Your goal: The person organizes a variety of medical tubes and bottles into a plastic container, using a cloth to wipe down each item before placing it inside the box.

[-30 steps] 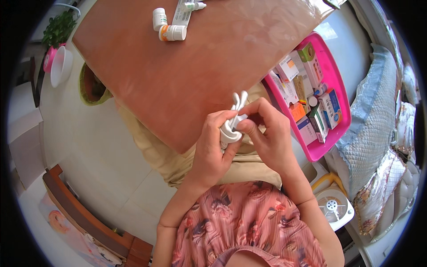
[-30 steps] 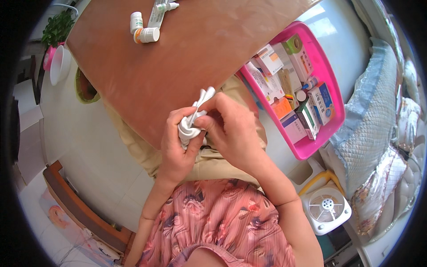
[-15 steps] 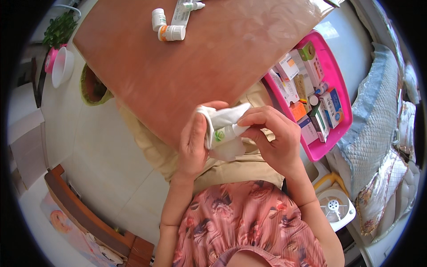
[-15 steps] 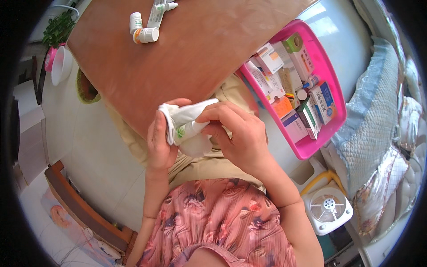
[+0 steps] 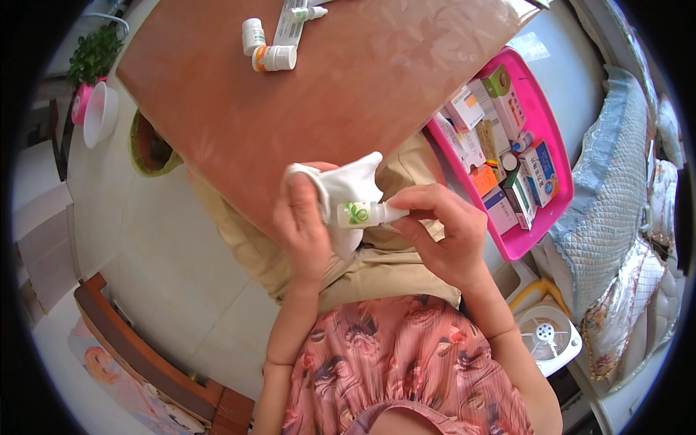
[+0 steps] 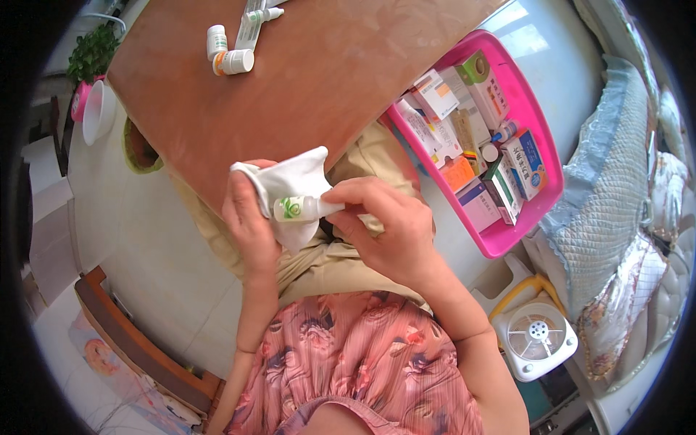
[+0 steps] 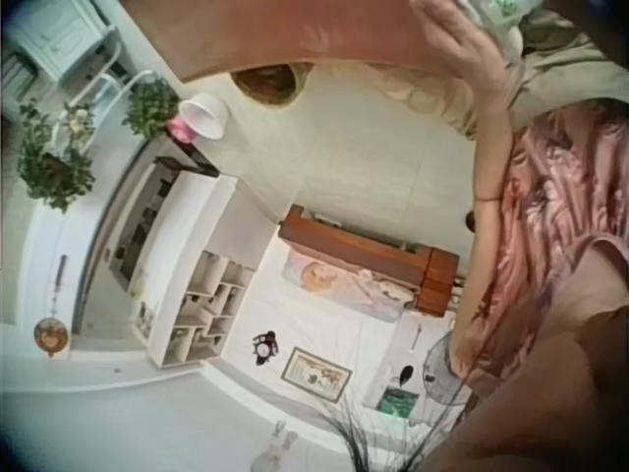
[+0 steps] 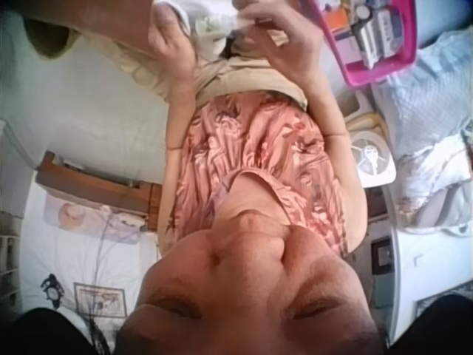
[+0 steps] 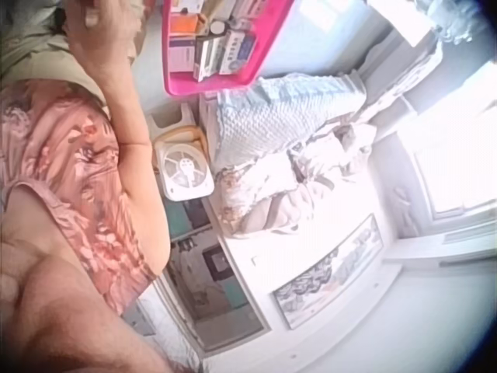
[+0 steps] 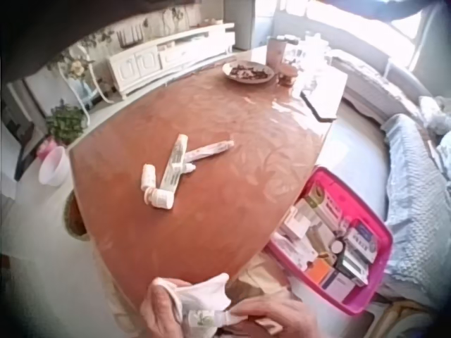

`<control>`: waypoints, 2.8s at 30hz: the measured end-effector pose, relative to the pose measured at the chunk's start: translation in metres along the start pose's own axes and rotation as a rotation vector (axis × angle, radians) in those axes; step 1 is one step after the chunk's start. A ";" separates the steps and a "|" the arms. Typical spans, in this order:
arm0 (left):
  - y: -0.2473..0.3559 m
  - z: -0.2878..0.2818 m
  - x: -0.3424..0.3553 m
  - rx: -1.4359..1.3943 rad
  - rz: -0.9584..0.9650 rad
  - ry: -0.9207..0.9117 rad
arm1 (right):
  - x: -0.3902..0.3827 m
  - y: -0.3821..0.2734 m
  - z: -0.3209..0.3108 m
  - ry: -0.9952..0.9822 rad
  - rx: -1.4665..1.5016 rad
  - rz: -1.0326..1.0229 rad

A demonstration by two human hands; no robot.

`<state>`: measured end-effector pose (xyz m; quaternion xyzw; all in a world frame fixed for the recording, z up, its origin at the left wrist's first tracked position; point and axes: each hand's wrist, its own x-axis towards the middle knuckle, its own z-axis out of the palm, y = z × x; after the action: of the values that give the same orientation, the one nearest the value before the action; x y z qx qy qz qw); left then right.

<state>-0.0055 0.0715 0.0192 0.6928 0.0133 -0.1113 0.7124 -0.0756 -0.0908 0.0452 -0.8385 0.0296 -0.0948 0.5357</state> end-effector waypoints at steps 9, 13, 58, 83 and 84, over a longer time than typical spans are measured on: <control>0.004 0.004 -0.008 0.141 -0.045 -0.401 | -0.009 0.008 0.003 0.035 0.390 0.330; -0.005 0.004 -0.011 -0.090 -0.045 -0.421 | -0.009 0.002 -0.003 -0.042 0.531 0.430; -0.005 0.017 -0.019 0.539 0.467 -0.410 | 0.014 -0.004 0.000 -0.041 -0.322 0.102; -0.012 0.019 -0.016 0.258 0.285 -0.087 | -0.003 0.016 0.014 -0.001 0.470 0.168; -0.014 0.017 -0.015 0.247 0.246 -0.058 | -0.002 0.010 0.015 0.065 0.689 0.227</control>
<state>-0.0252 0.0564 0.0090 0.7681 -0.1058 -0.0443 0.6300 -0.0744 -0.0816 0.0294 -0.5968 0.1059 -0.0655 0.7926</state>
